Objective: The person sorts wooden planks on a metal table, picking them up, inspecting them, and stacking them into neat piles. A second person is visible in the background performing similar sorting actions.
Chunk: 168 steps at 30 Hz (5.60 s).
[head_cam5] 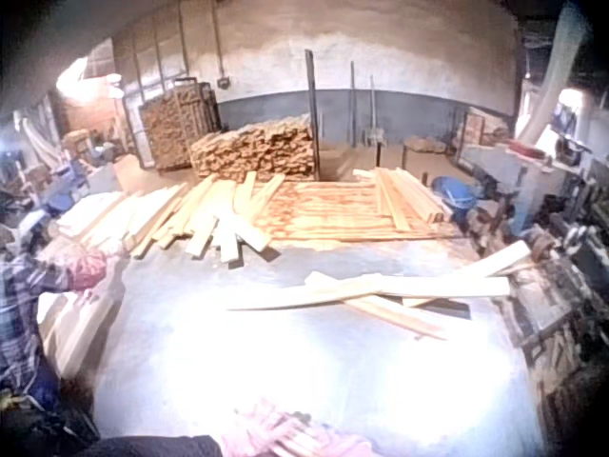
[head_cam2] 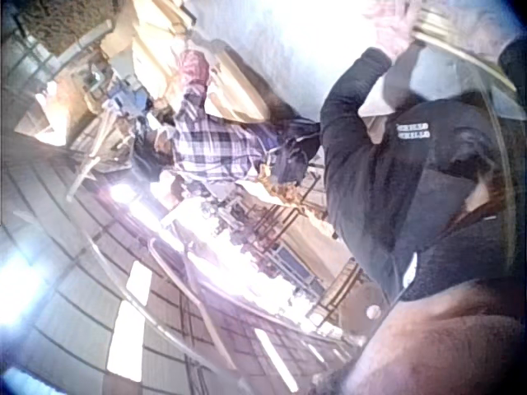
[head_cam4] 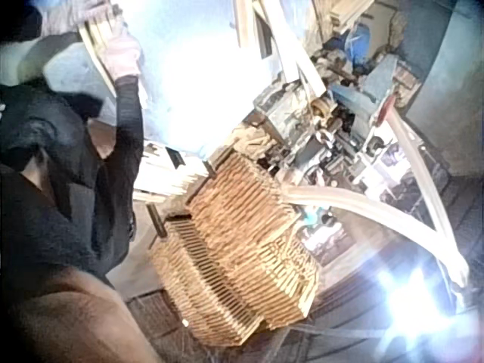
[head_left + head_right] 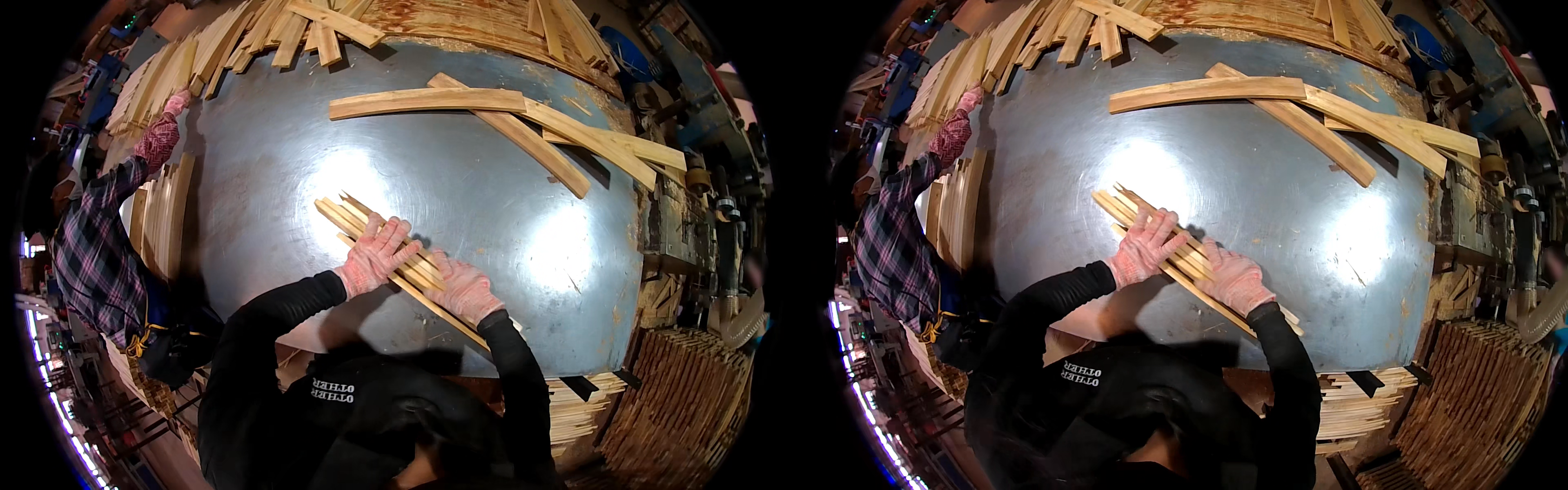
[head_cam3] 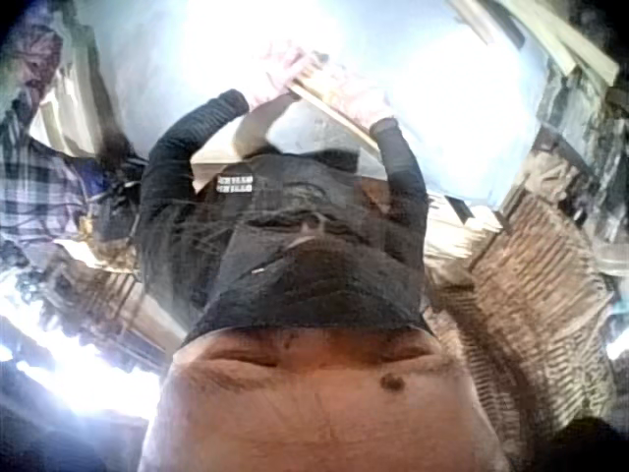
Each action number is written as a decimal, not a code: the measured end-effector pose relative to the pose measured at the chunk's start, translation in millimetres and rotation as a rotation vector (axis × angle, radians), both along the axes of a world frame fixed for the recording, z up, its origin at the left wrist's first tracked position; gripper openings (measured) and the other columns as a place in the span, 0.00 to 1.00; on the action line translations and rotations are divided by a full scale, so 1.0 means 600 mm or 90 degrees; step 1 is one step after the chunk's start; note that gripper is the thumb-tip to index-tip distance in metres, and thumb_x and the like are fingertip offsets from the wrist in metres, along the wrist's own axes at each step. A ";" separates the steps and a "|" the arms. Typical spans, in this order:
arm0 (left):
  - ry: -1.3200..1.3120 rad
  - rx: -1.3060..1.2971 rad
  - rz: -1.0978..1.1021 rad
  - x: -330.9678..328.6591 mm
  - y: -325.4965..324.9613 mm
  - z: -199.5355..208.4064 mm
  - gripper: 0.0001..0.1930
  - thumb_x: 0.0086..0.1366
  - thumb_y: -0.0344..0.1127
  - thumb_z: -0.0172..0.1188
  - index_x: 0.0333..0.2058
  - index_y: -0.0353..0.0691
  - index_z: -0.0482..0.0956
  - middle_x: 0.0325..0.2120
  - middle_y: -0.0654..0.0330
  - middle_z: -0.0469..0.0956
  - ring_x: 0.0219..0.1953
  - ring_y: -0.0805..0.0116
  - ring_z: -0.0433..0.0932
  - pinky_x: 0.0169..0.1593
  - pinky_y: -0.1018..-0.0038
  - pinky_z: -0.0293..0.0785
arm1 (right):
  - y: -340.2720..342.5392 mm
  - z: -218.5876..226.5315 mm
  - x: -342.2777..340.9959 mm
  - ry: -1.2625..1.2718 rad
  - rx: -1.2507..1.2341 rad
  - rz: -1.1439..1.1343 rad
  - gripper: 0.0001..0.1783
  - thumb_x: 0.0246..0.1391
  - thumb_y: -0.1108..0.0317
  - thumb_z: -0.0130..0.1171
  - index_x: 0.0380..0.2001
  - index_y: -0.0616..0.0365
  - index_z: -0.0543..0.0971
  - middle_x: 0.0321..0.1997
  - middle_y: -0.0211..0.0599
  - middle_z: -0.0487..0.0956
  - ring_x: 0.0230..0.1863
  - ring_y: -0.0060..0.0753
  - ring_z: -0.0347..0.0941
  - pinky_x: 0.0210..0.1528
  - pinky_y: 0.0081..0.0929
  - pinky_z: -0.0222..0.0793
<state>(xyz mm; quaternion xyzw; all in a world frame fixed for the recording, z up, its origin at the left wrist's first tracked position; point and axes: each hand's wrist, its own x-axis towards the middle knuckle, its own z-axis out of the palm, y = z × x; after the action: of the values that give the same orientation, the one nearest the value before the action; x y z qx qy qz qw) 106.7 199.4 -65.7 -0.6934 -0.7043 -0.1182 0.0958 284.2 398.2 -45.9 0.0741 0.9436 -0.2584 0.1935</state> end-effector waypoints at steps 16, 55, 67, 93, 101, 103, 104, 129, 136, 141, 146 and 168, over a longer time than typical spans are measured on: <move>-0.386 -0.244 0.948 -0.006 -0.331 0.054 0.52 0.45 0.47 0.76 0.65 0.36 0.58 0.57 0.44 0.68 0.59 0.46 0.69 0.60 0.58 0.69 | 0.458 0.060 -0.271 0.088 0.597 -0.226 0.53 0.48 0.47 0.66 0.72 0.54 0.55 0.71 0.54 0.62 0.70 0.51 0.61 0.70 0.44 0.53; -0.652 -0.194 0.687 0.037 -0.286 0.100 0.41 0.61 0.44 0.65 0.67 0.30 0.57 0.62 0.36 0.64 0.61 0.46 0.69 0.56 0.57 0.72 | 0.209 0.000 -0.498 -0.100 0.185 0.013 0.46 0.53 0.32 0.55 0.62 0.58 0.69 0.62 0.48 0.75 0.61 0.53 0.71 0.60 0.37 0.68; -1.463 0.060 0.581 -0.058 -0.001 -0.097 0.26 0.60 0.42 0.69 0.52 0.35 0.74 0.44 0.54 0.77 0.44 0.63 0.77 0.49 0.70 0.76 | 0.465 -0.045 -0.410 0.143 0.482 -0.279 0.55 0.42 0.35 0.66 0.65 0.61 0.62 0.58 0.53 0.74 0.58 0.52 0.72 0.59 0.45 0.66; -1.512 0.500 0.454 -0.032 0.085 -0.165 0.29 0.63 0.40 0.68 0.57 0.35 0.67 0.46 0.56 0.76 0.46 0.65 0.78 0.51 0.68 0.77 | 0.104 -0.048 -0.241 0.116 -0.219 -0.071 0.47 0.58 0.42 0.57 0.71 0.59 0.57 0.68 0.56 0.66 0.69 0.48 0.64 0.69 0.40 0.61; -1.408 0.402 0.672 -0.040 0.102 -0.086 0.26 0.62 0.36 0.67 0.55 0.32 0.69 0.41 0.57 0.79 0.43 0.67 0.78 0.47 0.70 0.77 | 0.390 -0.101 -0.303 0.107 0.457 -0.190 0.52 0.45 0.35 0.65 0.66 0.56 0.63 0.61 0.53 0.73 0.61 0.55 0.70 0.62 0.44 0.66; -1.337 0.378 0.664 -0.042 0.099 -0.079 0.24 0.64 0.38 0.66 0.54 0.33 0.71 0.41 0.58 0.79 0.43 0.69 0.78 0.48 0.71 0.75 | 0.383 -0.060 -0.322 0.075 0.404 -0.159 0.50 0.44 0.34 0.65 0.63 0.56 0.66 0.56 0.51 0.76 0.56 0.53 0.74 0.57 0.44 0.70; -1.325 0.372 0.657 -0.037 0.094 -0.080 0.24 0.65 0.40 0.65 0.54 0.34 0.71 0.42 0.58 0.79 0.43 0.69 0.77 0.48 0.71 0.75 | 0.359 -0.032 -0.331 0.043 0.278 -0.152 0.49 0.44 0.31 0.63 0.60 0.57 0.68 0.49 0.50 0.79 0.50 0.52 0.77 0.50 0.44 0.74; -1.364 0.406 0.767 -0.064 0.015 -0.026 0.22 0.64 0.37 0.60 0.54 0.31 0.74 0.43 0.57 0.79 0.45 0.67 0.79 0.49 0.71 0.77 | 0.283 -0.018 -0.381 -0.284 -0.536 -0.283 0.28 0.57 0.46 0.60 0.46 0.61 0.80 0.43 0.48 0.83 0.47 0.49 0.80 0.49 0.41 0.75; -1.248 0.280 0.700 -0.080 0.013 -0.060 0.33 0.66 0.51 0.64 0.60 0.33 0.70 0.51 0.59 0.77 0.54 0.71 0.74 0.58 0.73 0.69 | 0.032 -0.146 -0.247 0.075 -0.705 -0.315 0.44 0.63 0.37 0.49 0.65 0.69 0.65 0.55 0.51 0.79 0.56 0.45 0.75 0.58 0.38 0.69; -1.172 0.164 0.784 -0.082 0.029 -0.072 0.37 0.67 0.52 0.61 0.65 0.33 0.60 0.48 0.57 0.76 0.53 0.69 0.73 0.57 0.71 0.70 | -0.050 -0.149 -0.221 0.016 -0.207 -0.199 0.38 0.69 0.42 0.30 0.69 0.61 0.59 0.57 0.59 0.76 0.58 0.62 0.71 0.60 0.47 0.67; -0.949 -0.070 0.821 -0.068 0.036 0.078 0.50 0.55 0.55 0.68 0.67 0.32 0.52 0.47 0.49 0.79 0.49 0.61 0.78 0.52 0.70 0.74 | -0.100 -0.067 -0.193 0.042 0.045 0.005 0.16 0.64 0.62 0.43 0.47 0.59 0.74 0.37 0.47 0.82 0.35 0.48 0.82 0.32 0.46 0.79; -0.824 0.013 0.722 -0.003 -0.051 -0.042 0.41 0.67 0.57 0.57 0.68 0.34 0.58 0.61 0.36 0.65 0.63 0.44 0.67 0.65 0.59 0.62 | -0.179 -0.043 -0.134 -0.090 -0.465 -0.477 0.73 0.47 0.51 0.73 0.72 0.60 0.25 0.65 0.61 0.67 0.65 0.50 0.68 0.63 0.33 0.67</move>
<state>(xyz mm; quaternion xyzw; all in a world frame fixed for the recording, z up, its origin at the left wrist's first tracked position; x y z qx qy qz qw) 104.7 169.0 -90.6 -0.0316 -0.8591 -0.4312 -0.2738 203.8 291.1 -71.9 0.3512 0.6855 -0.6163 0.1641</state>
